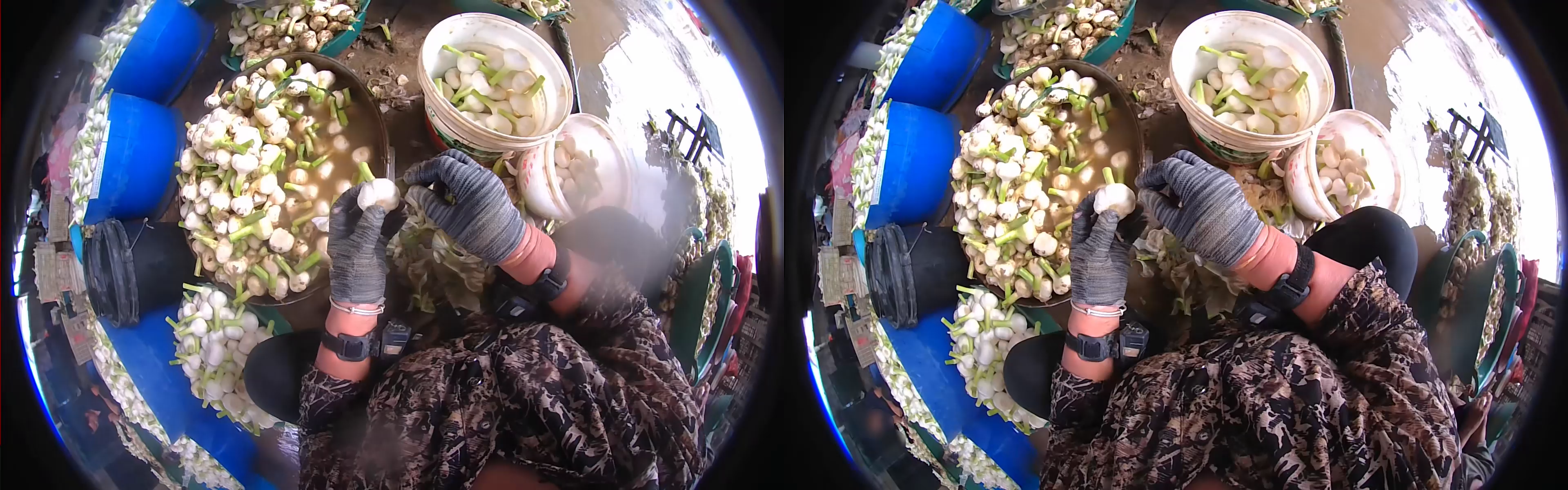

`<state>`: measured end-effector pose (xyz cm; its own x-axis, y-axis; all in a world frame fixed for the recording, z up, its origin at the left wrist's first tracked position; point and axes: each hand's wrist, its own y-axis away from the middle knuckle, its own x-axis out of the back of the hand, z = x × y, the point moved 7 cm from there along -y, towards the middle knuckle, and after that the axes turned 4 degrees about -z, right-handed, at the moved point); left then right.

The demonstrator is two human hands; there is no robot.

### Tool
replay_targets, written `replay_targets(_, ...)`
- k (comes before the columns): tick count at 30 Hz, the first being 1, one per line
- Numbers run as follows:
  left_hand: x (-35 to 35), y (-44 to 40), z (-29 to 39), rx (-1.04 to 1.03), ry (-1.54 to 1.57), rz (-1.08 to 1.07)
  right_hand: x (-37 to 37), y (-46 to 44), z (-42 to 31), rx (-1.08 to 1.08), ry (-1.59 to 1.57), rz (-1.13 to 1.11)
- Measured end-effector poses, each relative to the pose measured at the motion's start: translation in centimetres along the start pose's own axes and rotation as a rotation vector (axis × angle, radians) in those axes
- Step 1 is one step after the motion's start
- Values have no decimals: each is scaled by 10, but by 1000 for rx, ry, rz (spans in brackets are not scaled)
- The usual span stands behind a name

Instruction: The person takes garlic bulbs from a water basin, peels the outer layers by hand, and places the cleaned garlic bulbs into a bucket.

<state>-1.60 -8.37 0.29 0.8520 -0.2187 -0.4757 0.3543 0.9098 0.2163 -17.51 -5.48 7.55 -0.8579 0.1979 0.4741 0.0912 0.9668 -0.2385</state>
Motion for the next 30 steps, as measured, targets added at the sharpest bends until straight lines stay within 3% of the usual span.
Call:
replay_targets(3, 1, 2, 2, -53, -150, 32, 1, 3, 6, 23, 78, 99)
replay_targets(6, 3, 6, -1, -49, -230, 56, -7, 6, 2, 48, 220, 19)
replay_targets(8, 1, 6, 0, -76, -447, 5, -8, 7, 0, 54, 260, 16)
replay_targets(12, 5, 10, -3, -133, -504, -53, -10, 6, -6, 58, 314, 2)
replay_targets(14, 0, 12, -4, -36, -120, -67, -10, 3, -1, -6, 248, 16)
replay_targets(15, -3, 14, -2, -37, -119, -71, -8, 2, 5, -56, 170, 28)
replay_targets(17, -11, 17, -2, 66, 215, -216, 3, -4, 29, -100, 100, 119)
replay_targets(19, -13, 19, 1, 87, 247, -291, 21, -9, 50, -186, 291, 177)
replay_targets(21, -11, 17, 2, 77, 279, -283, 27, -11, 50, -128, 307, 189)
replay_targets(23, -9, 16, -2, 70, 301, -244, 30, -4, 12, 19, 30, 111)
replay_targets(25, -10, 14, 6, -74, 60, -223, 24, 4, -9, 35, 36, 73)
replay_targets(27, -13, 16, 12, -85, -38, -215, 18, 11, -23, 179, 107, 54)
replay_targets(29, -14, 15, 22, -191, -518, -165, 18, 14, -25, 172, 143, 70)
replay_targets(30, -15, 14, 22, -191, -519, -167, 19, 13, -26, 148, 155, 59)
